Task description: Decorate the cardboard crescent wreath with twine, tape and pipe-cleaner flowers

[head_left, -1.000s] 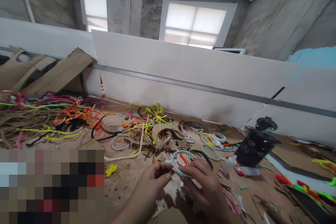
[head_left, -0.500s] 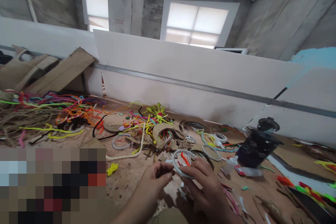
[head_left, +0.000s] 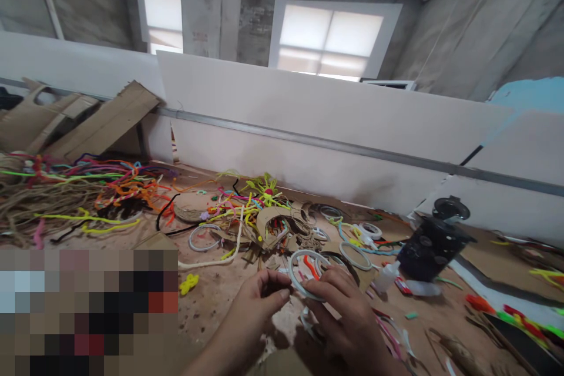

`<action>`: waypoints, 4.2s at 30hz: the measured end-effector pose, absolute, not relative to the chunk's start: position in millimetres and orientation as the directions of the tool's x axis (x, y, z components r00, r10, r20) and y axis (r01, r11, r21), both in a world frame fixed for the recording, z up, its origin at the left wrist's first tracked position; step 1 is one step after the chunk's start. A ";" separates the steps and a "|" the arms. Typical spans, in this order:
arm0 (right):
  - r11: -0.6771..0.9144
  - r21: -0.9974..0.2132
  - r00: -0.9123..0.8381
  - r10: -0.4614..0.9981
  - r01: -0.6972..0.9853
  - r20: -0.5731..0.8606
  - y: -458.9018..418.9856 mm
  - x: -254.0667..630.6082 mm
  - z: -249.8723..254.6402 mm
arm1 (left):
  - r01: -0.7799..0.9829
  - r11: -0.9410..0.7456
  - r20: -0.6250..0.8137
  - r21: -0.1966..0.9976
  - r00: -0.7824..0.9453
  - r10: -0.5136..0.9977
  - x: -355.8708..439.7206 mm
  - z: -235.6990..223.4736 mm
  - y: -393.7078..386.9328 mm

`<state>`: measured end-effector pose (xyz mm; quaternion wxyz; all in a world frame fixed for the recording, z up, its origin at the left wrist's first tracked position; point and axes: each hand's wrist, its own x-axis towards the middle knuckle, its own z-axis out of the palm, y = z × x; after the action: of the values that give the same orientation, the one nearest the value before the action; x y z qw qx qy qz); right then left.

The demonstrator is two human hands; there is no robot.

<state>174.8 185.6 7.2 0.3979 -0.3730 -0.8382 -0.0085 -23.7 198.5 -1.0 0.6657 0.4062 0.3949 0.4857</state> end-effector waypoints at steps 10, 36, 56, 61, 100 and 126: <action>0.743 -0.234 -0.423 0.577 0.627 0.699 183.7 169.8 12.8 | -0.279 0.143 -0.091 0.950 0.191 0.977 -25.0 1.4 200.0; 0.673 -0.326 -0.344 0.662 0.664 0.666 181.9 165.7 7.7 | -0.026 -0.074 0.076 0.997 0.120 0.990 -23.2 21.4 184.9; 0.387 -0.830 -0.164 0.922 0.401 0.350 190.0 169.5 19.7 | 0.155 -0.213 0.204 0.965 0.070 0.976 -26.4 31.1 182.0; 0.380 -0.835 -0.101 0.923 0.397 0.372 193.1 177.7 22.5 | 0.163 -0.224 0.211 0.961 0.092 0.973 -27.7 28.9 184.1; 0.619 -0.442 -0.366 0.764 0.650 0.532 166.0 180.9 75.9 | 0.160 -0.074 0.047 0.984 0.171 0.984 -48.7 28.0 207.4; 0.384 -0.741 -0.202 0.923 0.552 0.328 173.3 171.6 63.1 | -0.067 0.299 -0.268 0.952 0.293 0.918 -28.7 12.4 211.4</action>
<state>171.6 173.3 63.1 0.3858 -0.5003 -0.7368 0.2407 -28.7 211.4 12.4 0.6598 0.4596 0.4629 0.3729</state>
